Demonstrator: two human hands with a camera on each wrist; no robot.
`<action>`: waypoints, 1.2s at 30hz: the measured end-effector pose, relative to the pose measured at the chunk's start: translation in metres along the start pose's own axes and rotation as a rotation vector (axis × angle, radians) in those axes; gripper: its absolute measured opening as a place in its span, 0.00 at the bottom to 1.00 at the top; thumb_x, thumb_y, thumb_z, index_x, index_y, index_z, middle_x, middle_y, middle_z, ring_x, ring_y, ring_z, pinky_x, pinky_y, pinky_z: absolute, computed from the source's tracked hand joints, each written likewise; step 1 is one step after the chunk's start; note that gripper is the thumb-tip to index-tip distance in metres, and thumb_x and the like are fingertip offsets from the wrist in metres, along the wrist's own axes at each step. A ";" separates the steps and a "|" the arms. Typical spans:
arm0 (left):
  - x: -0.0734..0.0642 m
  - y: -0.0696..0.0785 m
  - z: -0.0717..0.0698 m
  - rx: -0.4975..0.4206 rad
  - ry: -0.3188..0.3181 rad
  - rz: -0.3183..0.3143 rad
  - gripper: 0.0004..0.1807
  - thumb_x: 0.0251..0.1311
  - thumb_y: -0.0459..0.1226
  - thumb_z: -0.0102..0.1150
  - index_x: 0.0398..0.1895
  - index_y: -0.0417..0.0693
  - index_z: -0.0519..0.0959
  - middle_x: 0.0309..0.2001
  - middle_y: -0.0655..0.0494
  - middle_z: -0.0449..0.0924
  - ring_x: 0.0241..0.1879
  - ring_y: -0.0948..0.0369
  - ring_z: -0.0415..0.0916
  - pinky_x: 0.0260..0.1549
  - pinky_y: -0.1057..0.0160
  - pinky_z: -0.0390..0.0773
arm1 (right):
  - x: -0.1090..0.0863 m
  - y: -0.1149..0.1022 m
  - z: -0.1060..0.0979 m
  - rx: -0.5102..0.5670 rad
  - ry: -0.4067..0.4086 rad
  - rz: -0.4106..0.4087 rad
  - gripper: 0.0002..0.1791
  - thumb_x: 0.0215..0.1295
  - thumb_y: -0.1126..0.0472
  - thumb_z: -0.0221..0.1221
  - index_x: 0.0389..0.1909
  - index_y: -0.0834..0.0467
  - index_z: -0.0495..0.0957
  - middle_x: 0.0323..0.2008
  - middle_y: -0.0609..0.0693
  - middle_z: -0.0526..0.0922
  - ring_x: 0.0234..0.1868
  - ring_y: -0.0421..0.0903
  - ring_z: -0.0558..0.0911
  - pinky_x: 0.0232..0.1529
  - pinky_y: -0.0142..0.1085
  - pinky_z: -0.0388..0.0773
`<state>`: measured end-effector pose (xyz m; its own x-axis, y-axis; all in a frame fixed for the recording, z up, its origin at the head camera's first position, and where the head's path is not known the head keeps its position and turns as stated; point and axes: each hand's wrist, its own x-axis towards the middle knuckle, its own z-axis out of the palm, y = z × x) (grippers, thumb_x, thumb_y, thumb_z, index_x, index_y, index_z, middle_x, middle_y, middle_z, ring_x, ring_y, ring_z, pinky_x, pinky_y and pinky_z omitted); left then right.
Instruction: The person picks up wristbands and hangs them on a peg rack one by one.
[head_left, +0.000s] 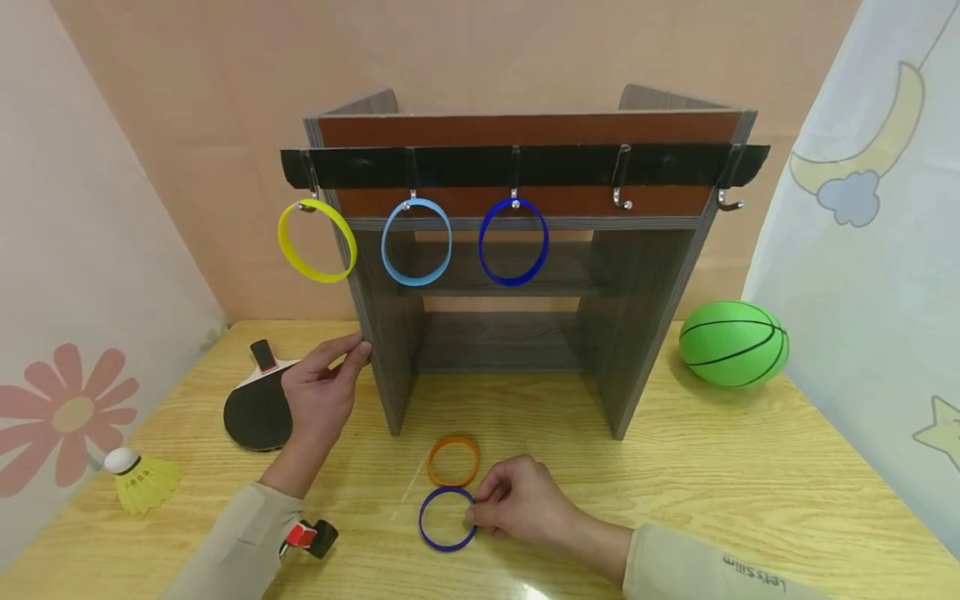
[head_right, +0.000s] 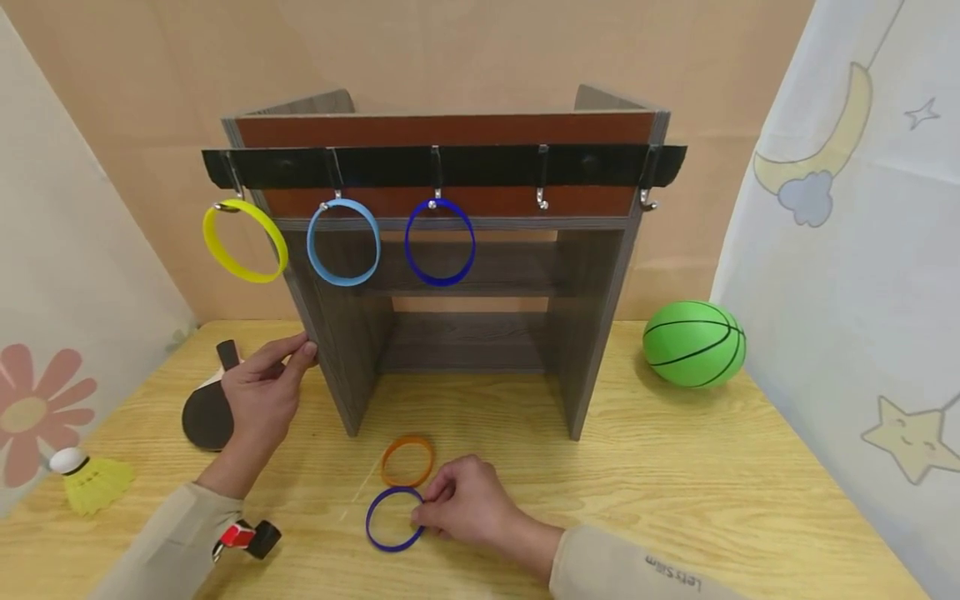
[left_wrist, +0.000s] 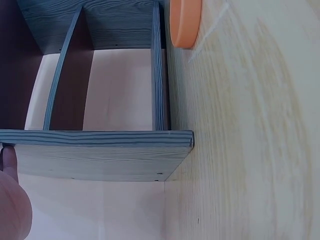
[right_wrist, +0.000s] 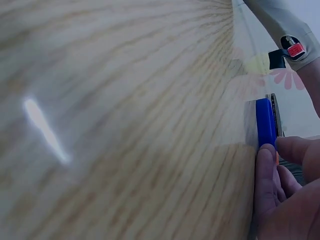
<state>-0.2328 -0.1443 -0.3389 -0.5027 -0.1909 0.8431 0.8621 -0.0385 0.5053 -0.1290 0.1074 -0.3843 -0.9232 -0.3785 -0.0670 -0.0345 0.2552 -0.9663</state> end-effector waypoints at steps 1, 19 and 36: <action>0.000 -0.001 0.000 -0.004 0.000 0.002 0.07 0.52 0.20 0.63 0.34 0.19 0.79 0.34 0.44 0.84 0.33 0.61 0.82 0.34 0.68 0.82 | 0.000 0.000 0.000 -0.015 0.008 0.000 0.08 0.51 0.68 0.69 0.24 0.64 0.78 0.19 0.51 0.80 0.19 0.46 0.81 0.20 0.36 0.82; 0.002 0.000 0.001 -0.068 -0.012 0.007 0.08 0.52 0.17 0.61 0.35 0.17 0.78 0.35 0.43 0.83 0.32 0.61 0.82 0.36 0.65 0.82 | -0.001 -0.004 0.000 -0.115 0.021 0.008 0.05 0.51 0.72 0.62 0.20 0.62 0.77 0.14 0.52 0.77 0.15 0.44 0.79 0.17 0.36 0.81; 0.004 0.016 0.007 -0.054 -0.013 0.004 0.06 0.51 0.13 0.57 0.34 0.14 0.77 0.34 0.44 0.83 0.32 0.62 0.82 0.35 0.67 0.82 | -0.021 0.005 -0.013 0.006 -0.016 0.000 0.03 0.54 0.70 0.61 0.27 0.66 0.77 0.23 0.52 0.78 0.21 0.47 0.81 0.17 0.33 0.80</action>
<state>-0.2214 -0.1383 -0.3264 -0.4995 -0.1787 0.8477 0.8662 -0.0903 0.4914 -0.1150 0.1288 -0.3848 -0.9168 -0.3929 -0.0712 -0.0319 0.2498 -0.9678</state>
